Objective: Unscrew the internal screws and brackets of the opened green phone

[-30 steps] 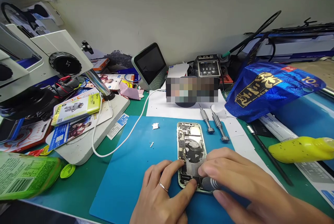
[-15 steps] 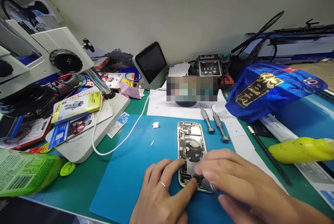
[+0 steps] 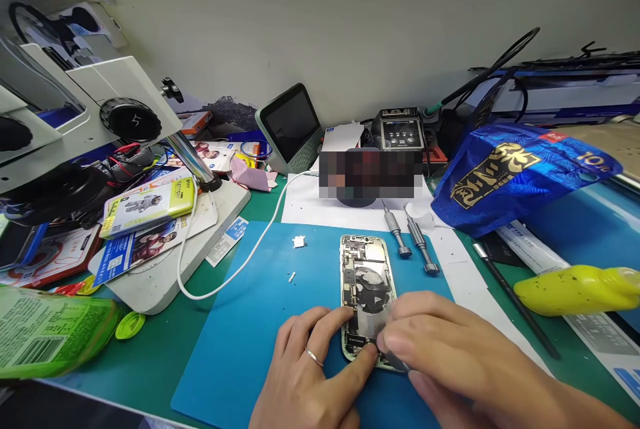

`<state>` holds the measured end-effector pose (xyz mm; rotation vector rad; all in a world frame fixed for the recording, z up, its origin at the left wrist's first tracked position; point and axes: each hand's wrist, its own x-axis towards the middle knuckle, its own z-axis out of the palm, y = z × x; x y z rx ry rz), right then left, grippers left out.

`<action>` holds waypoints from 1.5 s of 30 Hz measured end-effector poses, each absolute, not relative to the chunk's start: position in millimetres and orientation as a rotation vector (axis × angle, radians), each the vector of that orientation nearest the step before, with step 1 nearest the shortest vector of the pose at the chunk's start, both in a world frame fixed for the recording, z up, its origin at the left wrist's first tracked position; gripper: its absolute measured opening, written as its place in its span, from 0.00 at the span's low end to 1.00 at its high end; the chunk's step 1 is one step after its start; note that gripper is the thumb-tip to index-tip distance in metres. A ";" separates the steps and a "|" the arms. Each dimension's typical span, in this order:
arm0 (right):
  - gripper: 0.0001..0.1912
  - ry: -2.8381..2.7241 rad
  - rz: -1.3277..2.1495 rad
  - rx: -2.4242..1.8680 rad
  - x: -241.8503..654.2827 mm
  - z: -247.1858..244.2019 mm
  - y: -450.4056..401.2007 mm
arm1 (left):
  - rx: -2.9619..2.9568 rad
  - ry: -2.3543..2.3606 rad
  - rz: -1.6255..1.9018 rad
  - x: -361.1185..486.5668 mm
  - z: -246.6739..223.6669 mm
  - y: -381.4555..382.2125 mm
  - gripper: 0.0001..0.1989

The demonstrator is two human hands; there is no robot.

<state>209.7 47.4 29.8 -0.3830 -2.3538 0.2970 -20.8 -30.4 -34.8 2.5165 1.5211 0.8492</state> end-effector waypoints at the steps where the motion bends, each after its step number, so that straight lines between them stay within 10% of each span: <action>1: 0.20 -2.348 0.303 -0.391 209.3 29.7 46.6 | 2.521 1.525 0.855 -20.6 -35.9 -30.3 0.31; 45: 0.43 -2.313 0.566 -0.365 205.8 13.6 58.7 | 2.358 1.452 0.707 -24.2 -10.2 -35.4 0.20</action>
